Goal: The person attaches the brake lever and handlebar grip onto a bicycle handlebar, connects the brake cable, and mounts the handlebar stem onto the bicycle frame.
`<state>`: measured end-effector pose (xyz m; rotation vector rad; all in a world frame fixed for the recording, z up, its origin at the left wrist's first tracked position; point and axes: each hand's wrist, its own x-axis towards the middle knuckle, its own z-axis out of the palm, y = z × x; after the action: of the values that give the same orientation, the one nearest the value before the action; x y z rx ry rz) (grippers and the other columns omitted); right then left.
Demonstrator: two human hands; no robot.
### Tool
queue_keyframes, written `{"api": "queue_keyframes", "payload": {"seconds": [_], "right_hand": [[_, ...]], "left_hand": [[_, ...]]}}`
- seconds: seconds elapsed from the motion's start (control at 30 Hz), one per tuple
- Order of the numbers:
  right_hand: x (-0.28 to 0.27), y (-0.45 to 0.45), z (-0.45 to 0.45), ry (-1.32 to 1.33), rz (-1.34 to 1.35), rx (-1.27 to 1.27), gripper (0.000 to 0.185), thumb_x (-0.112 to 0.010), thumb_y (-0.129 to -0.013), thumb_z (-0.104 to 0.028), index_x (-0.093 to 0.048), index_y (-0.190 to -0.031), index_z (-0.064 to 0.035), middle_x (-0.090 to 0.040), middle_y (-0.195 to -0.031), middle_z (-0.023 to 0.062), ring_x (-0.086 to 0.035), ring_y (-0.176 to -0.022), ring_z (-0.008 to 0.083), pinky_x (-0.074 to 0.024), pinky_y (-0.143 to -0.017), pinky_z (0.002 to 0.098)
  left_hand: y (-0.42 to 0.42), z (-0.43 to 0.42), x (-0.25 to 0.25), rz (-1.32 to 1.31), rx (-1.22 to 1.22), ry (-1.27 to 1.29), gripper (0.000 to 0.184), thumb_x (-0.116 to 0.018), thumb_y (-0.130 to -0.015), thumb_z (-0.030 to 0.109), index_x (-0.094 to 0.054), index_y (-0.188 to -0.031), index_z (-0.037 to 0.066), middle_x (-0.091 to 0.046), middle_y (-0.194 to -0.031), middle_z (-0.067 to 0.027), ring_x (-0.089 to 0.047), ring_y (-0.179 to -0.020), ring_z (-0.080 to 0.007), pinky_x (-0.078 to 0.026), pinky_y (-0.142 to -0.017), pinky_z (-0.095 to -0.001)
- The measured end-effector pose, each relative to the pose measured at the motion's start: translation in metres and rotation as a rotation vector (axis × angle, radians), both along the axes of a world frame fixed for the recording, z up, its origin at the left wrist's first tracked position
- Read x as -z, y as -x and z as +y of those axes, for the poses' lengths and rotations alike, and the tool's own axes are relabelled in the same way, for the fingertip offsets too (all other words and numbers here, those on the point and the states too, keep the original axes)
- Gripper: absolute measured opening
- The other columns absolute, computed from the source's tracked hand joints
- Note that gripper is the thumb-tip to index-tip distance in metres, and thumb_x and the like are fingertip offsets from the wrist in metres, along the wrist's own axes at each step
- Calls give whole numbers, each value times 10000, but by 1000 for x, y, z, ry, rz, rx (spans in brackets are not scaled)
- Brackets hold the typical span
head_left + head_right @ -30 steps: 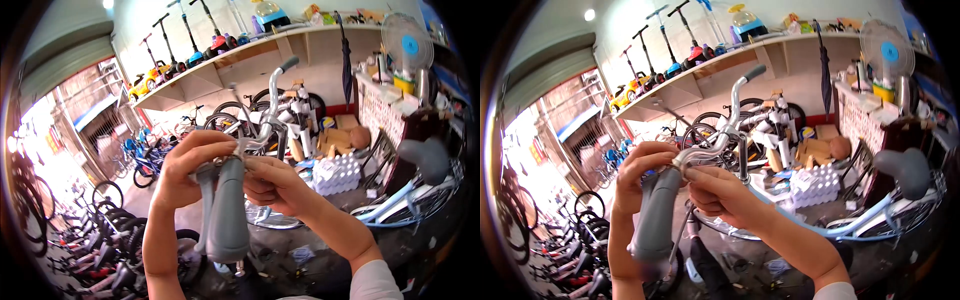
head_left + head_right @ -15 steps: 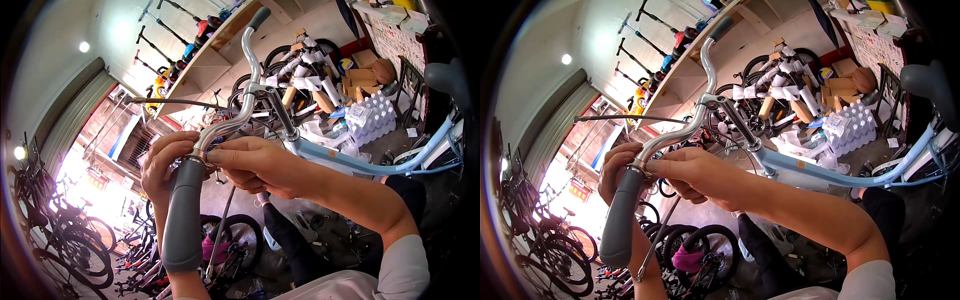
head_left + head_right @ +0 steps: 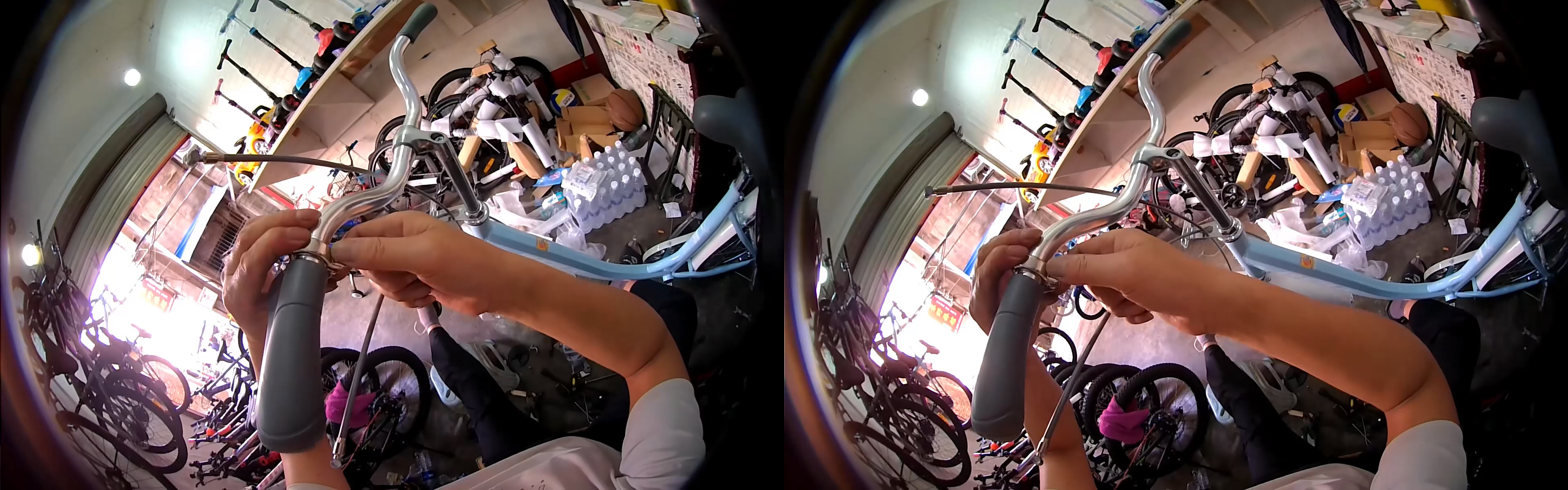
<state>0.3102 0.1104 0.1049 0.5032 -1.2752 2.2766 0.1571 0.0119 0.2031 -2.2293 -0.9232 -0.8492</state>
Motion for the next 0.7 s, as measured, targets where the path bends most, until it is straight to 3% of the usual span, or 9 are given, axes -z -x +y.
{"api": "queue_keyframes", "payload": {"seconds": [0.07, 0.13, 0.47, 0.6, 0.7], "right_hand": [[0, 1, 1, -2, 7, -4, 260, -605, -1007, -336, -624, -905, -97, -350, -546, -89, -289, -437, 27, -175, -405, 236], [1, 2, 2, -39, 29, 18, 342, -659, -950, -428, -660, -919, -87, -382, -545, -69, -290, -442, 45, -177, -428, 252], [3, -2, -5, -40, -27, 123, 330, -652, -956, -414, -683, -967, -86, -442, -589, -70, -345, -473, 31, -220, -426, 235], [36, -23, -16, 165, 13, 749, 278, -578, -1001, -369, -614, -975, -95, -506, -743, -50, -393, -547, 13, -284, -444, 208], [136, -53, 7, 467, -25, 1062, 237, -527, -1026, -347, -516, -922, -134, -422, -726, -55, -320, -518, 23, -301, -472, 215]], "left_hand": [[1, -1, -1, 11, -3, 2, 412, -866, -675, 53, -636, -1017, 34, -716, -1003, -157, -706, -905, -253, -562, -777, -348], [2, -1, -1, 19, -5, 5, 416, -867, -671, 53, -637, -1017, 35, -716, -1004, -156, -706, -907, -253, -564, -778, -348], [0, 1, 2, -59, 28, 41, 373, -835, -707, 40, -633, -1019, 9, -703, -1014, -183, -701, -917, -258, -563, -791, -348], [4, 2, -1, 14, 19, 3, 337, -822, -738, 79, -629, -1003, 1, -702, -1005, -180, -697, -908, -259, -560, -787, -345], [4, 4, 5, -68, 23, -19, 338, -821, -736, 101, -622, -985, -11, -698, -996, -185, -691, -914, -257, -553, -799, -346]]}}
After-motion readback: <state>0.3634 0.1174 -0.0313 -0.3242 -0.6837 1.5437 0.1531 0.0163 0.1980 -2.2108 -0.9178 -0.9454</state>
